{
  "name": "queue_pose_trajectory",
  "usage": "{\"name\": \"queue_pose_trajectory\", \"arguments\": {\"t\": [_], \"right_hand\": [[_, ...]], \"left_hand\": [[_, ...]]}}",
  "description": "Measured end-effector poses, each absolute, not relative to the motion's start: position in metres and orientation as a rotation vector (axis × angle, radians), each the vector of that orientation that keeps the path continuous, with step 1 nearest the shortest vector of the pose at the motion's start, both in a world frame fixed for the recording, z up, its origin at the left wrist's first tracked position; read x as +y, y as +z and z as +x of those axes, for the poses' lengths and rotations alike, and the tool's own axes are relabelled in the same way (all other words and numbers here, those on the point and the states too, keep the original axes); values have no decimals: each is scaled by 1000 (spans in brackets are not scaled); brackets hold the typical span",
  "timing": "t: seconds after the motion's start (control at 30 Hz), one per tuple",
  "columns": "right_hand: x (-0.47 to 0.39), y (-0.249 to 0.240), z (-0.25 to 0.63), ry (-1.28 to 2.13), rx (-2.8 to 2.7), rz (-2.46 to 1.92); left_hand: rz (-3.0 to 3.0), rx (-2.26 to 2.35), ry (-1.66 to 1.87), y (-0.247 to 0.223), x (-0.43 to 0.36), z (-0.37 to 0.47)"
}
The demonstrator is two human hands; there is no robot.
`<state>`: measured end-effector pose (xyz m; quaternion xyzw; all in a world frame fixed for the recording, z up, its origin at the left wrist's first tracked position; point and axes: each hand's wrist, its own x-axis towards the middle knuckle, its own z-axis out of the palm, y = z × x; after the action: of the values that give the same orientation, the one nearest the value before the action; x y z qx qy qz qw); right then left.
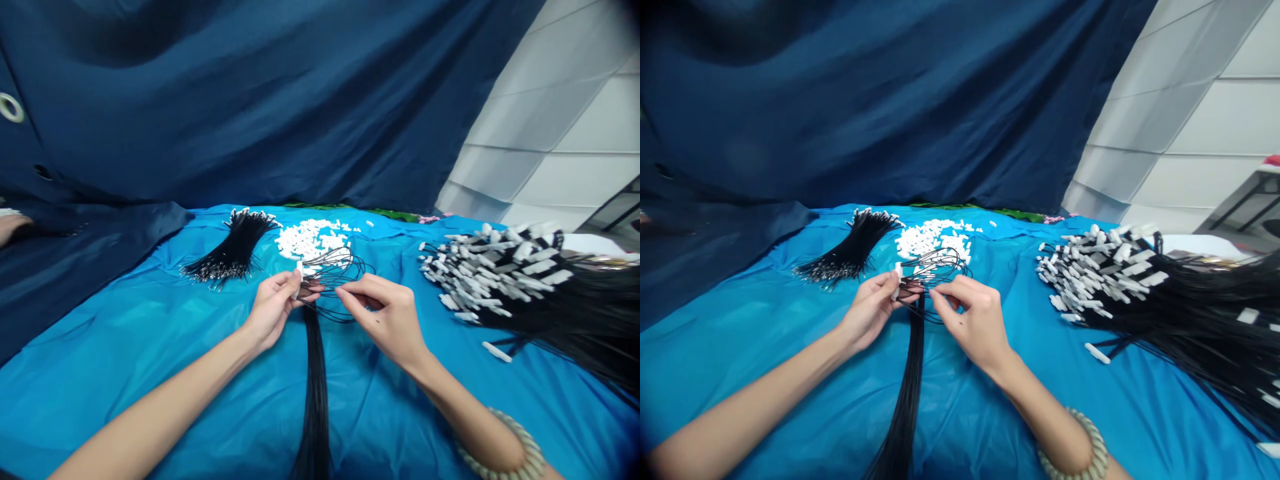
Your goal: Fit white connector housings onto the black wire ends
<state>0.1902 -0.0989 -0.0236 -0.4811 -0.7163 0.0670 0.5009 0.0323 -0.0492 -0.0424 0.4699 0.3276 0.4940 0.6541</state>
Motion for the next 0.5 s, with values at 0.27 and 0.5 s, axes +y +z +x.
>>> {"name": "queue_pose_trajectory", "arguments": {"t": [0.27,0.5], "right_hand": [[-98,-25,190,214,-1726,-1186],[-97,-25,193,405,-1643,-1194]], "left_hand": [[1089,725,1117,-42,-50,32],[1127,704,1124,-42,-51,31]]}}
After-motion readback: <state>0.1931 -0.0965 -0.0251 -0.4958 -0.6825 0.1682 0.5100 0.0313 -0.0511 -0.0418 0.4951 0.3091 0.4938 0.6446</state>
